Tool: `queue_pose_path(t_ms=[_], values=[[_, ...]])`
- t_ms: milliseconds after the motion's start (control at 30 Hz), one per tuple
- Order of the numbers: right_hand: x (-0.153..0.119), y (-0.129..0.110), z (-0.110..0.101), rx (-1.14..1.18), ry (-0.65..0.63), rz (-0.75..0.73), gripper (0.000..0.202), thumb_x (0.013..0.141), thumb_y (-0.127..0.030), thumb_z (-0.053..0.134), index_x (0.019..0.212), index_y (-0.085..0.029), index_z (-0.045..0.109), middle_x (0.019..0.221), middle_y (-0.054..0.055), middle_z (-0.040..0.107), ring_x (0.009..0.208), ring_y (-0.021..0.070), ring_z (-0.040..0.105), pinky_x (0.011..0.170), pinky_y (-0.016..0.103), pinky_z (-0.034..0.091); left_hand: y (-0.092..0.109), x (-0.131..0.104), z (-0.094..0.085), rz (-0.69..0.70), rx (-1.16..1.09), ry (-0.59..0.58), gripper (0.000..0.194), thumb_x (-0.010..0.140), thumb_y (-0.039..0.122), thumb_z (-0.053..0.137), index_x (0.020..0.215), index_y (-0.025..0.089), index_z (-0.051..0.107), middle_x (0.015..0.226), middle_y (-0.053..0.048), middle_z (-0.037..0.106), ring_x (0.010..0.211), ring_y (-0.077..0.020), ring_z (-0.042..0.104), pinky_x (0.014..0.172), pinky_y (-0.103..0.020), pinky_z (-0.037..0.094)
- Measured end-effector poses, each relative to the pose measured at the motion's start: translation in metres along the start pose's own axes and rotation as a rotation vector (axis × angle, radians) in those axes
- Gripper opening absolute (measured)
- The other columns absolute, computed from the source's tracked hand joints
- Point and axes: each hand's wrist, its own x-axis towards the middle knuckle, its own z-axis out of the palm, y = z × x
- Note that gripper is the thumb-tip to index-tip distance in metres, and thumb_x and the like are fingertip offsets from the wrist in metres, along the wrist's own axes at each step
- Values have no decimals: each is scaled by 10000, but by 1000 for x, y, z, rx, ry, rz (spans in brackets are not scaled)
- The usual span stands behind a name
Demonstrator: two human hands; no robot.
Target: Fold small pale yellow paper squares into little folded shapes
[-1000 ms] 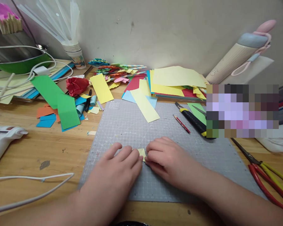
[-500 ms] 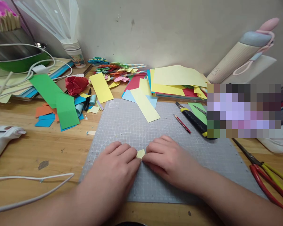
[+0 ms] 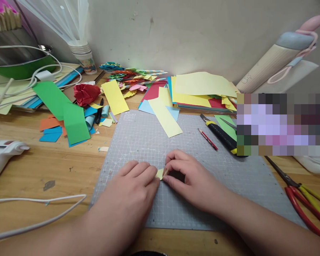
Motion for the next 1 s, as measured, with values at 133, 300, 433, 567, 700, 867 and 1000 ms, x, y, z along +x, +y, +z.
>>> queue_pose_path(t_ms=[133, 300, 433, 567, 700, 867, 1000], values=[[-1, 0, 2, 2, 29, 45, 131, 837, -79, 577, 756, -182, 576, 943, 25, 552, 878, 165, 533, 809, 341, 415, 0, -1, 1, 9, 12, -10, 121, 853, 161, 584, 941, 189, 661, 897, -20, 649, 883, -212, 576, 851, -383, 376], [1, -2, 7, -66, 68, 51, 133, 827, -81, 569, 752, -184, 533, 886, 17, 540, 830, 168, 519, 757, 337, 407, 0, -4, 2, -59, -34, 28, 103, 861, 177, 590, 929, 214, 658, 899, -3, 663, 889, -210, 580, 775, -373, 331], [5, -2, 8, -101, 83, 50, 144, 807, -64, 562, 745, -186, 513, 868, 15, 537, 810, 166, 514, 734, 334, 402, 2, -4, 2, -58, -32, 41, 179, 866, 184, 585, 1027, 230, 649, 902, 3, 667, 918, -211, 573, 780, -374, 304], [5, -2, 8, -69, 76, 65, 137, 818, -73, 552, 753, -186, 513, 897, 26, 535, 834, 172, 520, 758, 344, 414, 2, -5, 5, -46, -2, 19, 197, 871, 185, 572, 1048, 224, 647, 913, -6, 663, 929, -214, 563, 801, -379, 290], [3, -2, 8, -71, 92, 74, 156, 829, -74, 529, 730, -190, 496, 891, 29, 523, 818, 173, 517, 746, 344, 420, 2, -5, 5, -36, 18, 28, 175, 860, 196, 589, 1021, 222, 653, 897, 1, 654, 922, -205, 560, 809, -378, 284], [4, -2, 9, -79, 92, 78, 163, 818, -67, 530, 722, -190, 485, 878, 21, 510, 790, 165, 508, 732, 337, 417, 3, -6, 3, -35, 9, 54, 184, 865, 204, 587, 1039, 221, 645, 891, 11, 656, 913, -197, 565, 814, -374, 281], [5, -1, 10, -79, 93, 71, 167, 816, -61, 523, 718, -190, 482, 869, 18, 504, 784, 162, 503, 729, 333, 416, 4, -5, 3, -34, 20, 42, 160, 873, 201, 572, 1014, 214, 647, 887, 0, 654, 904, -204, 564, 814, -375, 285]])
